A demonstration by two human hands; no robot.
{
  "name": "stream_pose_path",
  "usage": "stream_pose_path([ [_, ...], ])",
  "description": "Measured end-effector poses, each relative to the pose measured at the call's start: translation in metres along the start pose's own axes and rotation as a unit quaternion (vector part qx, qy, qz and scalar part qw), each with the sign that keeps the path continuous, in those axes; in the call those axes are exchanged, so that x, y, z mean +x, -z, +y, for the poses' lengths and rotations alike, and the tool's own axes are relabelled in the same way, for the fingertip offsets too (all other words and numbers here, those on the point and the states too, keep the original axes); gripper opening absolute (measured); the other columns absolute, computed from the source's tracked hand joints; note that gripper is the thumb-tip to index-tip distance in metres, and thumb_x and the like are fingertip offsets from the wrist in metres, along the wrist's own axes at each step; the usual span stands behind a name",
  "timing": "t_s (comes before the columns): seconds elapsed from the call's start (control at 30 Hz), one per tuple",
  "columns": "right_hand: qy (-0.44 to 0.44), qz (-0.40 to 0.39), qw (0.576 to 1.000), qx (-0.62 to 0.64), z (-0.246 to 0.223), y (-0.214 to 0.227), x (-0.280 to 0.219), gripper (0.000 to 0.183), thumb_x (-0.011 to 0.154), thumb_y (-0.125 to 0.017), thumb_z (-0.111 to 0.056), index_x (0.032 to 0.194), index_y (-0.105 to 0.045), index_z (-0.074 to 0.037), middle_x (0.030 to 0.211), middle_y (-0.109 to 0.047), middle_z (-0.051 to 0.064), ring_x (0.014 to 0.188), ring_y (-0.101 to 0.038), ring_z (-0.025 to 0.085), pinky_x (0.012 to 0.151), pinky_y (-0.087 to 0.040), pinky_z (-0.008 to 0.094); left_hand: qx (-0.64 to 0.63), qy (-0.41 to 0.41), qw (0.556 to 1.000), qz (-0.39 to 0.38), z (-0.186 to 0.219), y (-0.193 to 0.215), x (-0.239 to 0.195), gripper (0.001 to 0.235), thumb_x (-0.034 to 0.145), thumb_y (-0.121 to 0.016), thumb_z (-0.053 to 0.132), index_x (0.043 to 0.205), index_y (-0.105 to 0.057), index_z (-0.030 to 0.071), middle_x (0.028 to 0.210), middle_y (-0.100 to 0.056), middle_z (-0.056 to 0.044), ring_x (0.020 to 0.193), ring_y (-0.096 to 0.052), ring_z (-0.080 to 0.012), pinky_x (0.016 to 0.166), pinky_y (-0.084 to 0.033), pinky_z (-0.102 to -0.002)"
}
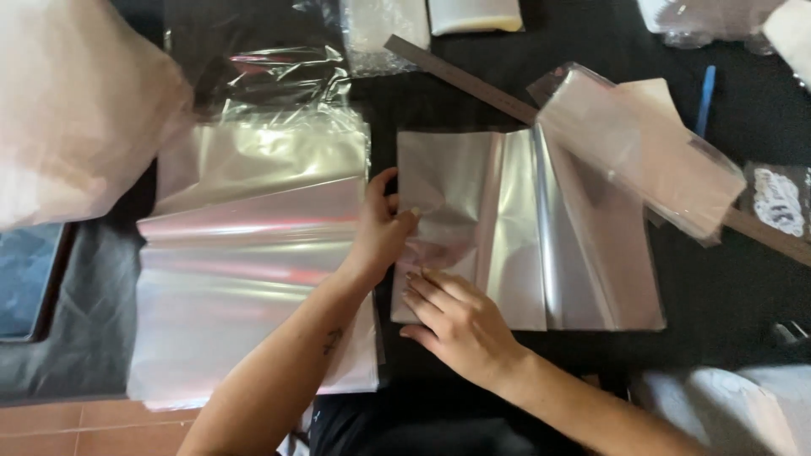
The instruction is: The person organizes a stack of clear plastic pouches on a table. They pick up individual pouches, separate them, and place them into a new pile. The person also handles a larger clear plastic sheet, folding it and setting it aside.
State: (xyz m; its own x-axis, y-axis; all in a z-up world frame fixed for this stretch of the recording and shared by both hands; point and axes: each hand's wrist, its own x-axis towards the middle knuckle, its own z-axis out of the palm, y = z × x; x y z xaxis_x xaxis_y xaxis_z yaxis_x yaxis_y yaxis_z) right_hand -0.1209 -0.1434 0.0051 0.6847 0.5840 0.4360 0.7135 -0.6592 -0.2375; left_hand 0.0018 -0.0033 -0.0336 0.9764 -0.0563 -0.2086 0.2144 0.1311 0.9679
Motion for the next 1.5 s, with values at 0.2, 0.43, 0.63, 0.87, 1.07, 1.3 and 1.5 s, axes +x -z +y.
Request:
stream_pose_path([
  [0.2,0.104,0.045,0.99,-0.077,-0.006,0.005,-0.003,0.016,0.093,-0.071,-0.004,0.108,-0.071,0.002,0.105,-0.075,0.013,0.095,-0.073,0.021,0.09,-0.059,0.03,0.063,0.024,0.998,-0.011,0.031,-0.002,-0.014,0.075,0.081,-0.055,0.006,0.152,-0.032,0.005,0.09,-0.069,-0.01,0.076,-0.066,-0.0203,0.06,-0.053,-0.034],
  [0.43,-0.378,0.11,0.853,0.342,0.028,0.02,-0.005,0.031,0.064,-0.091,-0.006,0.092,-0.078,-0.008,0.071,-0.078,0.003,0.067,-0.072,0.008,0.067,-0.059,0.02,0.05,-0.033,0.998,-0.012,-0.002,0.007,0.002,0.061,0.098,-0.059,0.022,0.149,-0.036,-0.003,0.101,-0.072,-0.017,0.089,-0.07,-0.0222,0.074,-0.057,-0.038],
  [0.63,-0.446,0.273,0.76,0.385,0.062,0.044,-0.04,0.019,0.081,-0.082,0.001,0.096,-0.07,0.002,0.082,-0.074,0.013,0.071,-0.071,0.013,0.071,-0.062,0.028,0.039,-0.022,0.999,-0.03,-0.004,0.009,0.0,0.065,0.098,-0.061,0.02,0.151,-0.032,-0.003,0.104,-0.07,-0.022,0.09,-0.07,-0.0263,0.076,-0.055,-0.039],
  [0.87,-0.461,0.355,0.739,0.34,0.103,0.047,-0.112,0.03,0.08,-0.086,-0.002,0.096,-0.06,-0.005,0.081,-0.068,0.006,0.072,-0.07,0.011,0.073,-0.061,0.024,0.035,-0.037,0.998,-0.036,0.018,0.003,-0.016,0.067,0.095,-0.059,0.013,0.153,-0.028,-0.001,0.106,-0.068,-0.022,0.089,-0.07,-0.0275,0.075,-0.056,-0.038],
  [1.07,-0.437,0.312,0.736,0.412,0.081,0.019,-0.067,0.035,0.072,-0.09,-0.003,0.089,-0.06,-0.003,0.07,-0.064,0.006,0.06,-0.068,0.011,0.06,-0.059,0.022,0.098,-0.048,0.993,-0.034,0.029,-0.002,-0.02,0.028,0.092,-0.064,0.026,0.117,-0.065,0.013,0.082,-0.066,-0.012,0.071,-0.059,-0.0172,0.062,-0.048,-0.032],
  [1.3,-0.413,0.174,0.757,0.475,0.04,-0.001,0.001,0.038,0.064,-0.096,-0.007,0.09,-0.069,0.001,0.068,-0.065,0.011,0.059,-0.063,0.011,0.058,-0.057,0.024,0.104,0.01,0.995,0.0,0.026,-0.006,-0.011,0.047,0.086,-0.07,0.062,0.09,-0.082,0.016,0.062,-0.058,-0.004,0.058,-0.051,-0.0119,0.052,-0.041,-0.026],
  [1.5,-0.42,0.214,0.748,0.467,0.053,-0.008,-0.016,0.031,0.072,-0.093,-0.013,0.087,-0.068,0.0,0.067,-0.065,0.011,0.059,-0.065,0.012,0.061,-0.056,0.024,0.14,0.019,0.99,0.009,-0.014,-0.005,0.008,0.048,0.079,-0.082,0.052,0.094,-0.08,0.006,0.082,-0.073,-0.016,0.073,-0.068,-0.0228,0.064,-0.053,-0.036],
])
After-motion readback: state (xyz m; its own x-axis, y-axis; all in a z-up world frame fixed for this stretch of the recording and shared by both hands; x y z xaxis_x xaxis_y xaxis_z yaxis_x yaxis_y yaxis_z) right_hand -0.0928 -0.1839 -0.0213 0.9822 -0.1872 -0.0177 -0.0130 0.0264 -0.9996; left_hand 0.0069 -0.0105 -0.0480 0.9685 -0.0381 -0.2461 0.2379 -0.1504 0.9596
